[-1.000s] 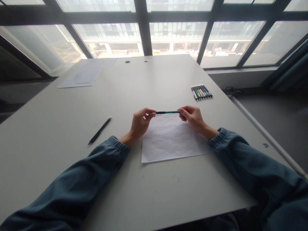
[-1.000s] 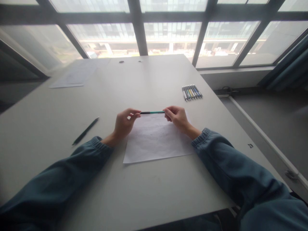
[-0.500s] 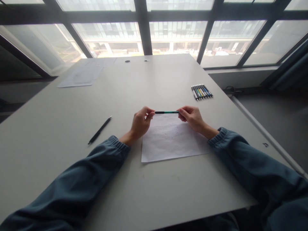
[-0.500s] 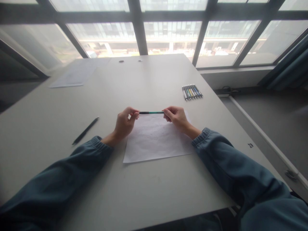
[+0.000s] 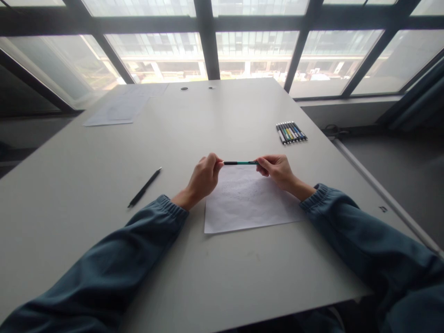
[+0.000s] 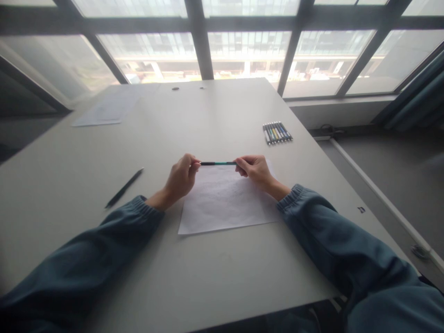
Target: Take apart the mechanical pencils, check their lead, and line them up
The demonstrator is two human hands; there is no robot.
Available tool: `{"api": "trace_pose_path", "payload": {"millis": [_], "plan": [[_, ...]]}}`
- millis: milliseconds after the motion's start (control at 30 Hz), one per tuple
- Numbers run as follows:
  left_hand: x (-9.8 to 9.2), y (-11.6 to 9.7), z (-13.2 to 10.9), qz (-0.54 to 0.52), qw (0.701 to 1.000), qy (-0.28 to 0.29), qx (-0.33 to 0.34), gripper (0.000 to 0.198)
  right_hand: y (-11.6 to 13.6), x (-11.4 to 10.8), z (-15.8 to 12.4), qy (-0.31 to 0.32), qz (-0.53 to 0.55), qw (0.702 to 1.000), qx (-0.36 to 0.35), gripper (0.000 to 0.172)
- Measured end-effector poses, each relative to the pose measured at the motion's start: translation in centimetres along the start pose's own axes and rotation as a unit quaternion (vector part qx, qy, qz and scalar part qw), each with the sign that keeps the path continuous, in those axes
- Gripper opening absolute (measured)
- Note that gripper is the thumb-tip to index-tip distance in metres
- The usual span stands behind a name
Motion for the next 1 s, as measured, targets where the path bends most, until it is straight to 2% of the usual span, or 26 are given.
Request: {"api": "trace_pose_path", "payload": {"millis": [167, 300, 467, 700, 1000], "plan": [[-0.4, -0.2, 0.5, 0.06, 0.996, 0.009, 0.064, 0.03, -0.1, 0.1, 0.0, -0.002, 0.009, 1.0, 0.0, 0.035], [-0.3, 0.1, 0.4, 0.064, 0.997, 0.01, 0.05, 0.041, 0.1, 0.3, -0.1, -0.01, 0.019, 1.0, -0.009, 0.034], [-0.2, 0.3, 0.1, 0.004, 1.0, 0.024, 0.01, 0.049, 0.5, 0.5, -0.2, -0.026, 0.014, 0.999, -0.014, 0.035], [-0.1, 0.1, 0.3, -0.071, 0.996, -0.021, -0.053, 0.037, 0.1, 0.1, 0.1, -0.085, 0.007, 0.996, -0.018, 0.036], [-0.4, -0.7, 0.4, -0.073, 0.996, -0.055, -0.007, 0.016, -0.1, -0.1, 0.0, -0.082, 0.017, 0.996, -0.024, 0.034]]}}
Point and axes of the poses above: each hand's wrist, its own z-axis towards the middle knuckle, its own x-axis out of the palm, y = z × x, the point moved 1 cm from there along z, towards the middle knuckle
